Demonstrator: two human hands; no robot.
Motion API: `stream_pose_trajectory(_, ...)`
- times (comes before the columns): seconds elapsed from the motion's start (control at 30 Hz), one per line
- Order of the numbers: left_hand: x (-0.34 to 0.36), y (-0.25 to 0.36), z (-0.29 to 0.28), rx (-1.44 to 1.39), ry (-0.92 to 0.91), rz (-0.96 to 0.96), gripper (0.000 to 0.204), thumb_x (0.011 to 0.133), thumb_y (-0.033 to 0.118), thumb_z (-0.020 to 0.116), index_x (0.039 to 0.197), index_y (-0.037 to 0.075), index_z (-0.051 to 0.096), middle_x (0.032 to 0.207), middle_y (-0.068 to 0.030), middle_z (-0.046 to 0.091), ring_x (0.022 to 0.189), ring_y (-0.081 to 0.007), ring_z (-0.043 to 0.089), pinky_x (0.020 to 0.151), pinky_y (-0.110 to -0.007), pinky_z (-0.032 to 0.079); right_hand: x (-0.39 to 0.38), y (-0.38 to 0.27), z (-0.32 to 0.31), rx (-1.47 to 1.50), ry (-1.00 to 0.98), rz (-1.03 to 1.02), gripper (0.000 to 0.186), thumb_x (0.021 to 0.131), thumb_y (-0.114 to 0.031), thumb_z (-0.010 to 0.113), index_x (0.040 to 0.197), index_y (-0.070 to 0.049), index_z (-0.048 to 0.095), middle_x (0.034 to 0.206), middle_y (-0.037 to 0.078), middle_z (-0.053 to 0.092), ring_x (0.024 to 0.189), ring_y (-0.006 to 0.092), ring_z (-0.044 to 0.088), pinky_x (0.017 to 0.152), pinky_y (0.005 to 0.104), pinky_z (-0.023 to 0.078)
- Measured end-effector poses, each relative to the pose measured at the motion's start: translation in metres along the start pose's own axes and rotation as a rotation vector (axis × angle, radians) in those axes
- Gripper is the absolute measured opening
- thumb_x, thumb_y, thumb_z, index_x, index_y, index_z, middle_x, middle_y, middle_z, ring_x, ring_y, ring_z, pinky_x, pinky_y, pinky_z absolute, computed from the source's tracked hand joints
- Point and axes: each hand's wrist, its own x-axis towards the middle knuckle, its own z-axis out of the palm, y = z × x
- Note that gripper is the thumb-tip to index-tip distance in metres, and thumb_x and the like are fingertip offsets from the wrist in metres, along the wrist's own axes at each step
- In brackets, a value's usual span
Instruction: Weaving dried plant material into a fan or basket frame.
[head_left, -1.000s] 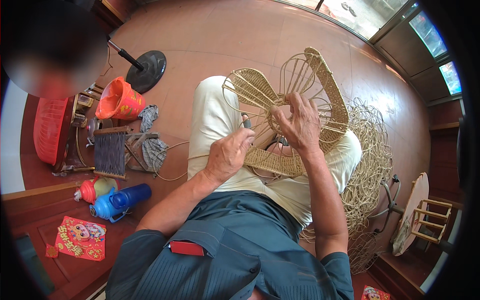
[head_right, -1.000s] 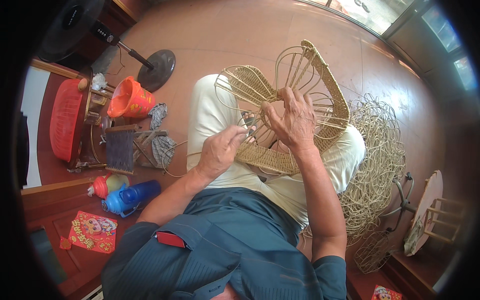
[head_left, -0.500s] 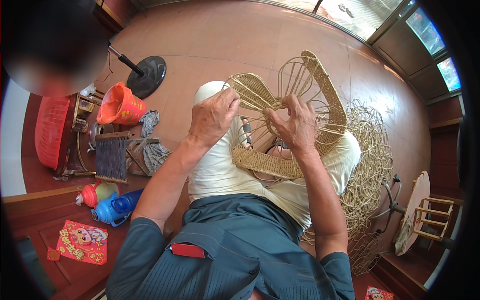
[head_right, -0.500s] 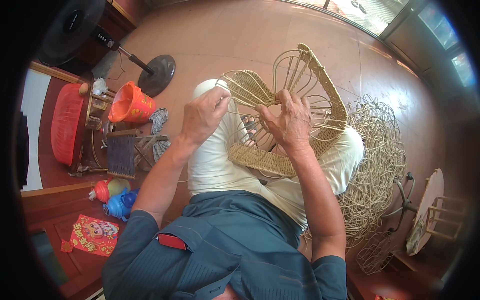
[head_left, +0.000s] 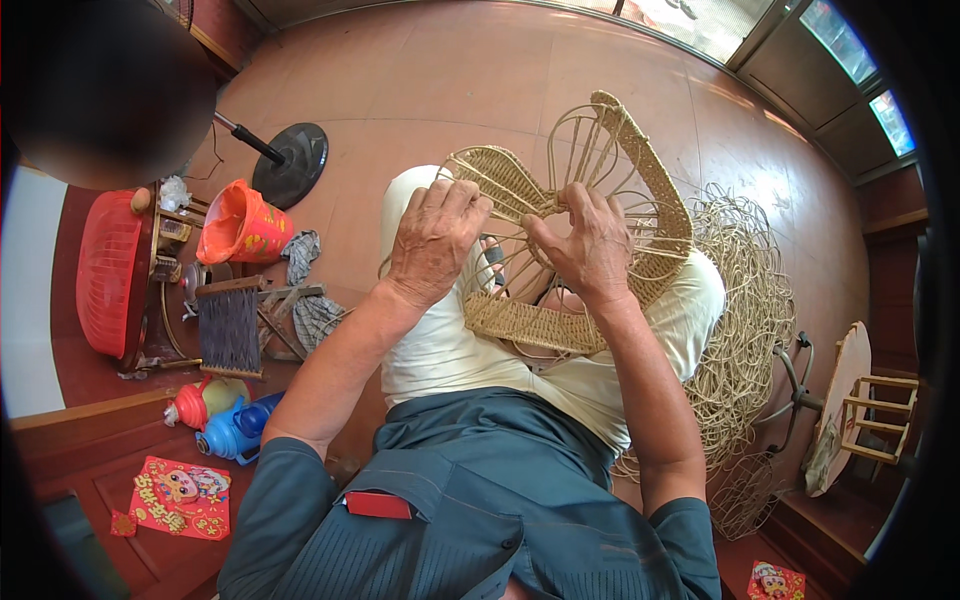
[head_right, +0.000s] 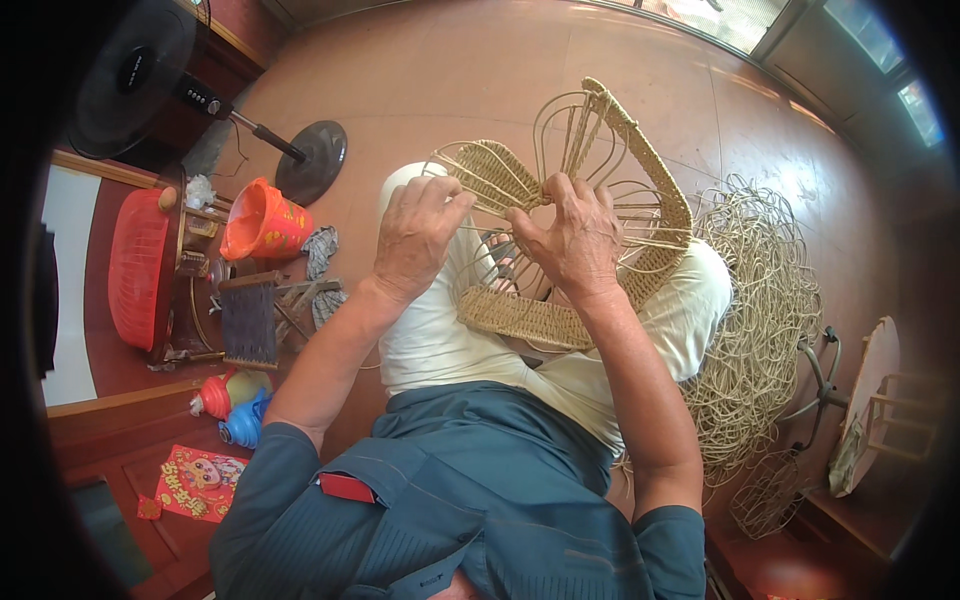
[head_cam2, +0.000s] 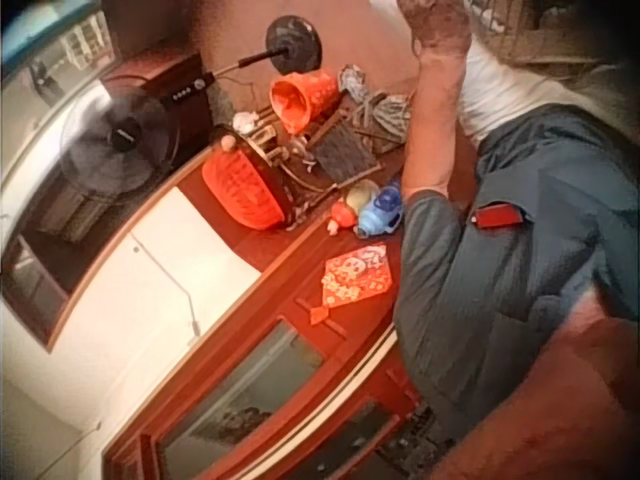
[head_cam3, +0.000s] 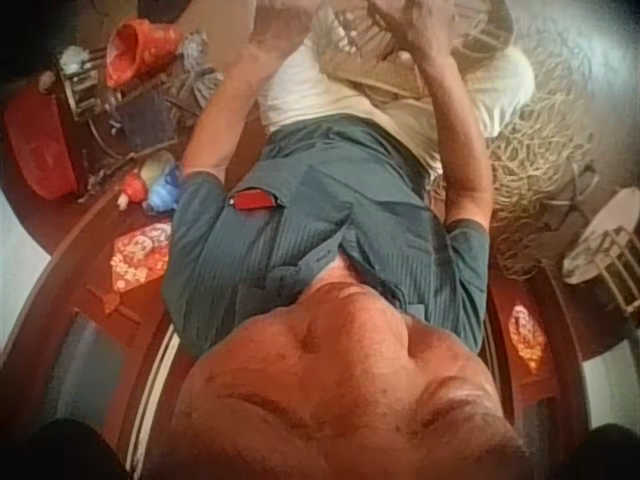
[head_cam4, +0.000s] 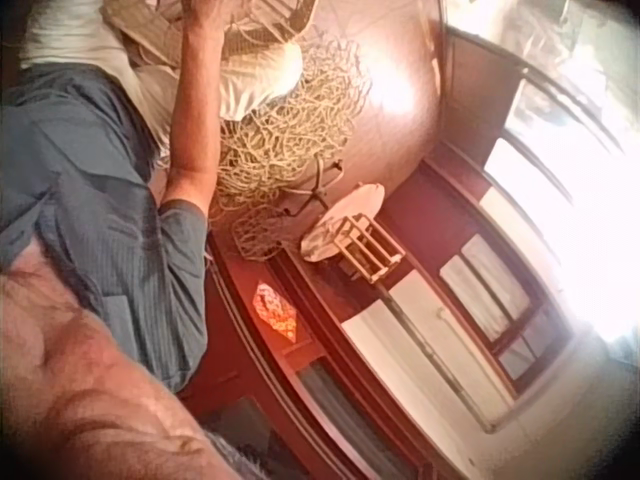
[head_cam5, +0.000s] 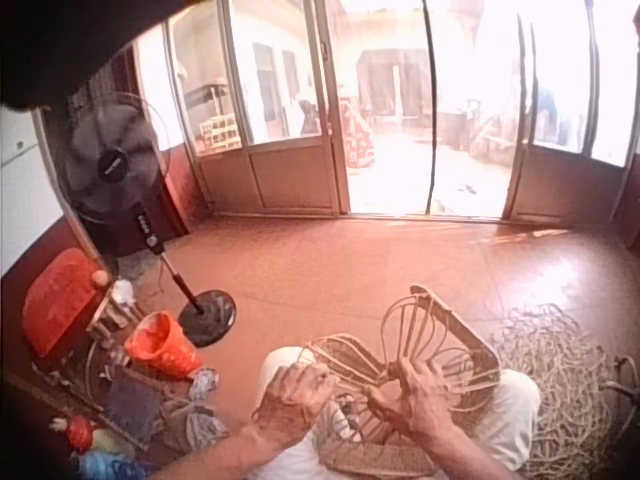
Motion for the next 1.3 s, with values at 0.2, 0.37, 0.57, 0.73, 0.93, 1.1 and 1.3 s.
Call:
stream_pose_trajectory(0.2,-0.001,-0.001,0.003,0.168,-0.076,0.049,0.027,0.093,0.015,0.070,0.120,0.015,0.076,0.128,-0.0032,0.066,0.126,-0.0241,0.062,0.105,-0.042,0.048,0.001,0.002,0.002,-0.008,-0.005,-0.012,0.053,0.088,-0.055,0.086,0.111,-0.009,0.072,0.108,0.011,0.074,0.106,0.0354,0.067,0.091,0.0508,0.054)
stream_pose_trajectory(0.37,0.007,-0.006,0.004,0.203,-0.087,0.120,0.023,0.093,0.015,0.070,0.115,0.014,0.073,0.133,-0.0056,0.064,0.133,-0.0252,0.060,0.110,-0.045,0.048,0.001,0.000,0.000,-0.003,-0.021,0.011,0.049,0.086,-0.050,0.085,0.111,-0.010,0.072,0.109,0.013,0.075,0.107,0.0363,0.067,0.092,0.0512,0.055)
stream_pose_trajectory(0.57,0.013,-0.014,0.011,0.135,-0.086,0.154,0.017,0.092,0.017,0.072,0.109,0.013,0.070,0.128,-0.0051,0.065,0.130,-0.0260,0.062,0.110,-0.046,0.049,0.001,0.002,-0.001,0.022,-0.022,0.005,0.050,0.087,-0.051,0.085,0.112,-0.010,0.072,0.110,0.012,0.075,0.108,0.0361,0.067,0.093,0.0515,0.055)
stream_pose_trajectory(0.73,0.010,-0.023,0.019,0.113,-0.017,0.195,0.016,0.092,0.019,0.074,0.107,0.015,0.070,0.125,-0.0034,0.065,0.126,-0.0239,0.063,0.111,-0.044,0.049,0.001,0.002,0.000,0.024,-0.022,0.003,0.050,0.087,-0.052,0.085,0.111,-0.010,0.072,0.110,0.013,0.075,0.108,0.0364,0.067,0.093,0.0517,0.055)
stream_pose_trajectory(0.93,0.003,-0.025,0.020,0.067,0.071,0.249,0.015,0.092,0.020,0.073,0.106,0.016,0.072,0.127,-0.0026,0.066,0.129,-0.0227,0.062,0.117,-0.044,0.048,0.001,0.002,-0.001,0.022,-0.016,-0.009,0.050,0.087,-0.051,0.085,0.110,-0.009,0.072,0.108,0.014,0.074,0.106,0.0367,0.067,0.091,0.0516,0.055)
stream_pose_trajectory(1.1,0.000,-0.011,0.015,-0.030,0.127,0.307,0.026,0.090,0.012,0.076,0.116,0.012,0.075,0.125,-0.0048,0.069,0.123,-0.0252,0.066,0.110,-0.045,0.055,0.001,0.003,-0.001,0.011,-0.024,-0.006,0.050,0.088,-0.051,0.085,0.111,-0.009,0.072,0.107,0.013,0.074,0.105,0.0369,0.067,0.091,0.0518,0.055)
stream_pose_trajectory(1.3,-0.019,0.047,0.014,-0.255,-0.151,0.211,0.013,0.090,0.007,0.072,0.102,0.008,0.066,0.086,-0.0060,0.064,0.084,-0.0229,0.071,0.079,-0.040,0.060,0.003,0.002,-0.008,0.011,-0.095,0.036,0.051,0.089,-0.052,0.083,0.113,-0.009,0.073,0.111,0.014,0.075,0.109,0.0374,0.067,0.094,0.0523,0.054)
